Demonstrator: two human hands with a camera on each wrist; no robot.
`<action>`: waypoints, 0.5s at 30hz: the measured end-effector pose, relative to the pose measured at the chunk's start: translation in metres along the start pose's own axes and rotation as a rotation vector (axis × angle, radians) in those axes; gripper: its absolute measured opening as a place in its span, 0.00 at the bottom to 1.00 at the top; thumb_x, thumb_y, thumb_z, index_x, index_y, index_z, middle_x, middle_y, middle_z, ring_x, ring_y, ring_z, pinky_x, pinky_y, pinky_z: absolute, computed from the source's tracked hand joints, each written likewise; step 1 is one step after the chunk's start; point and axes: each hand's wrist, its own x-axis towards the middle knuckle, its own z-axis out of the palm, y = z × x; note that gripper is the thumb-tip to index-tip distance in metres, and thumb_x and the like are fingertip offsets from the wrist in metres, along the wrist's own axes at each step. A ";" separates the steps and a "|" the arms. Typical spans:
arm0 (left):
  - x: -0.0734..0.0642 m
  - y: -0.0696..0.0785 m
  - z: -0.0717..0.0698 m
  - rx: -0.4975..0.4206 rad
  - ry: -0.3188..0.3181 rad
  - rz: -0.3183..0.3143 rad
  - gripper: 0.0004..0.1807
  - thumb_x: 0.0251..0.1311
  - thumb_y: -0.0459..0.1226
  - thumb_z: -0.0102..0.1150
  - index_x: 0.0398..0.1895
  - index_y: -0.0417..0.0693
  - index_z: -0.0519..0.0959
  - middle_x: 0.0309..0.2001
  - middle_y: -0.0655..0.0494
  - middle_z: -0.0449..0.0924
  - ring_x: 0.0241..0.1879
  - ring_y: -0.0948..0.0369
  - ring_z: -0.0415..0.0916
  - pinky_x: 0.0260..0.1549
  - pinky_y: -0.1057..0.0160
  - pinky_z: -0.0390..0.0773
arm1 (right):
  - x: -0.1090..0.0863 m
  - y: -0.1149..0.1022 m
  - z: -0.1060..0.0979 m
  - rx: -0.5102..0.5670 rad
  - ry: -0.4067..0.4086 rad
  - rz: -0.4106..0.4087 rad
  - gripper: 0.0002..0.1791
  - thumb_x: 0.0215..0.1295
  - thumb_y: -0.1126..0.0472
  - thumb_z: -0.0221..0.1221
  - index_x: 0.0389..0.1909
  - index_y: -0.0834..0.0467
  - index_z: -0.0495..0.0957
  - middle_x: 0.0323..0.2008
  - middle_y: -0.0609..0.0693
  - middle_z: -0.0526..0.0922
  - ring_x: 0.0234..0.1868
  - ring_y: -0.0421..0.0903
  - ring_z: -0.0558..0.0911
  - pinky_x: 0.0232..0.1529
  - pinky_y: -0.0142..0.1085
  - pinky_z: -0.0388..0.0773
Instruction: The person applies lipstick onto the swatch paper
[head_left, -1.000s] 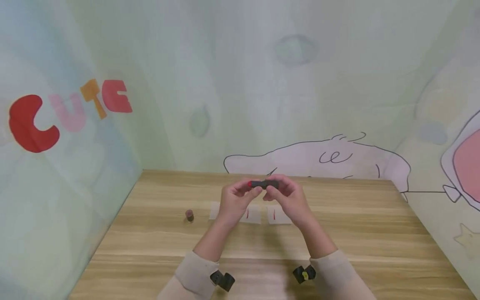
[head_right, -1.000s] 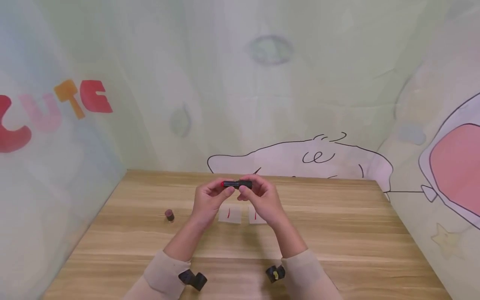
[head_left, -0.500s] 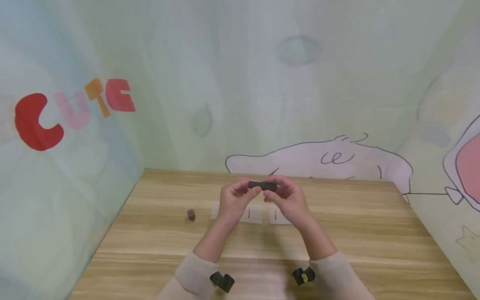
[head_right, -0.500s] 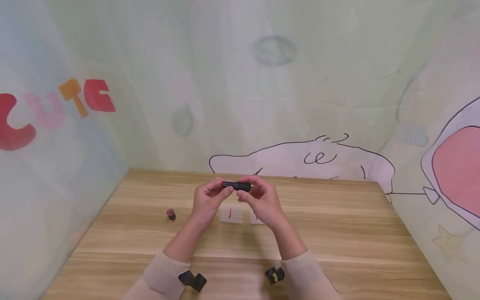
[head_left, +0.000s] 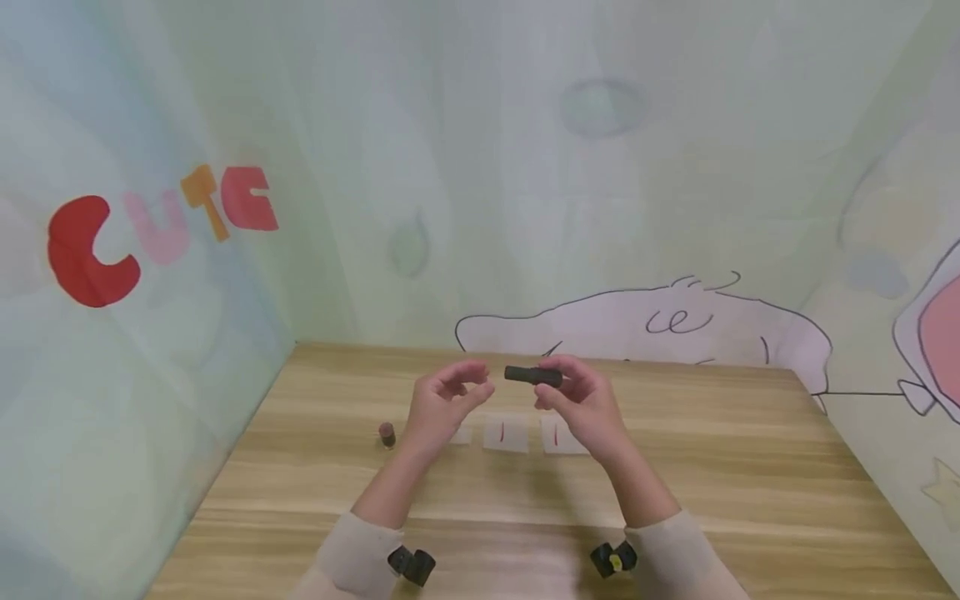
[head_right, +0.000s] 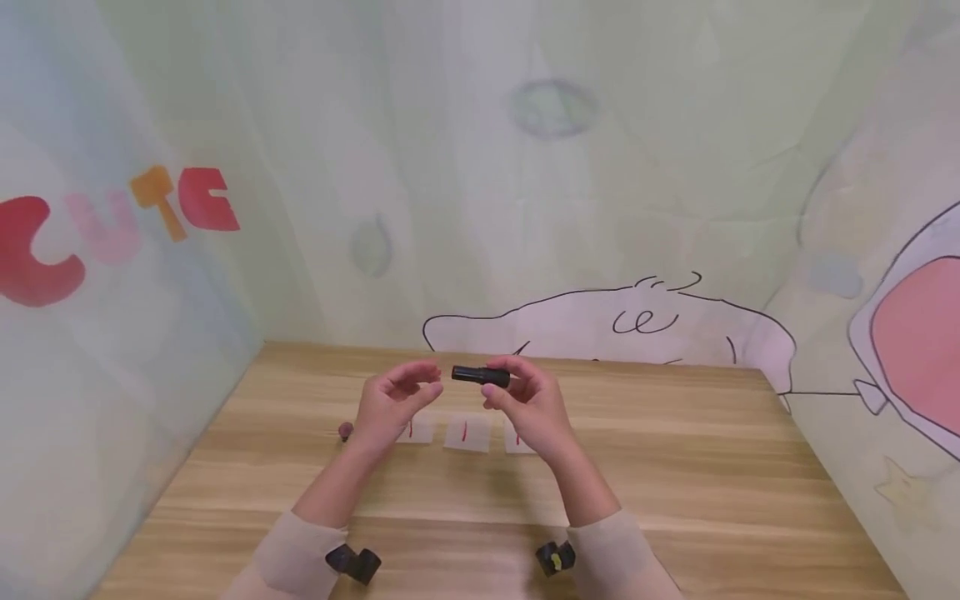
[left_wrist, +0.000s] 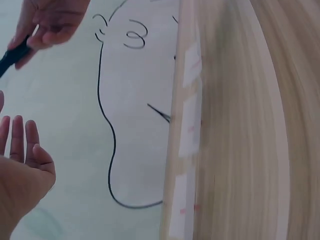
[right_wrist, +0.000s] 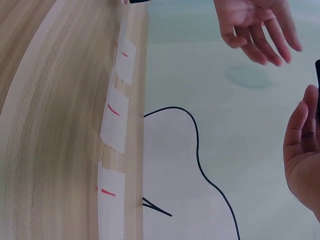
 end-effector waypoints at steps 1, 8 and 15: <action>-0.001 -0.001 -0.006 0.021 0.008 -0.010 0.16 0.60 0.33 0.71 0.50 0.38 0.83 0.45 0.50 0.86 0.46 0.61 0.81 0.44 0.67 0.75 | 0.000 0.000 -0.001 -0.001 0.002 0.004 0.17 0.65 0.75 0.62 0.54 0.71 0.74 0.41 0.46 0.83 0.33 0.42 0.85 0.42 0.36 0.85; -0.005 -0.009 -0.052 0.167 0.081 -0.074 0.16 0.61 0.37 0.71 0.50 0.40 0.83 0.47 0.51 0.85 0.46 0.61 0.78 0.46 0.69 0.75 | -0.002 0.000 -0.003 0.006 0.004 0.000 0.17 0.65 0.75 0.62 0.54 0.72 0.74 0.40 0.46 0.83 0.33 0.42 0.85 0.41 0.36 0.85; -0.009 -0.017 -0.100 0.275 0.122 -0.127 0.21 0.62 0.44 0.71 0.53 0.42 0.83 0.52 0.45 0.83 0.45 0.60 0.77 0.41 0.71 0.76 | -0.003 0.000 -0.005 -0.014 0.014 0.004 0.16 0.66 0.73 0.63 0.54 0.70 0.75 0.41 0.46 0.83 0.34 0.43 0.85 0.42 0.37 0.85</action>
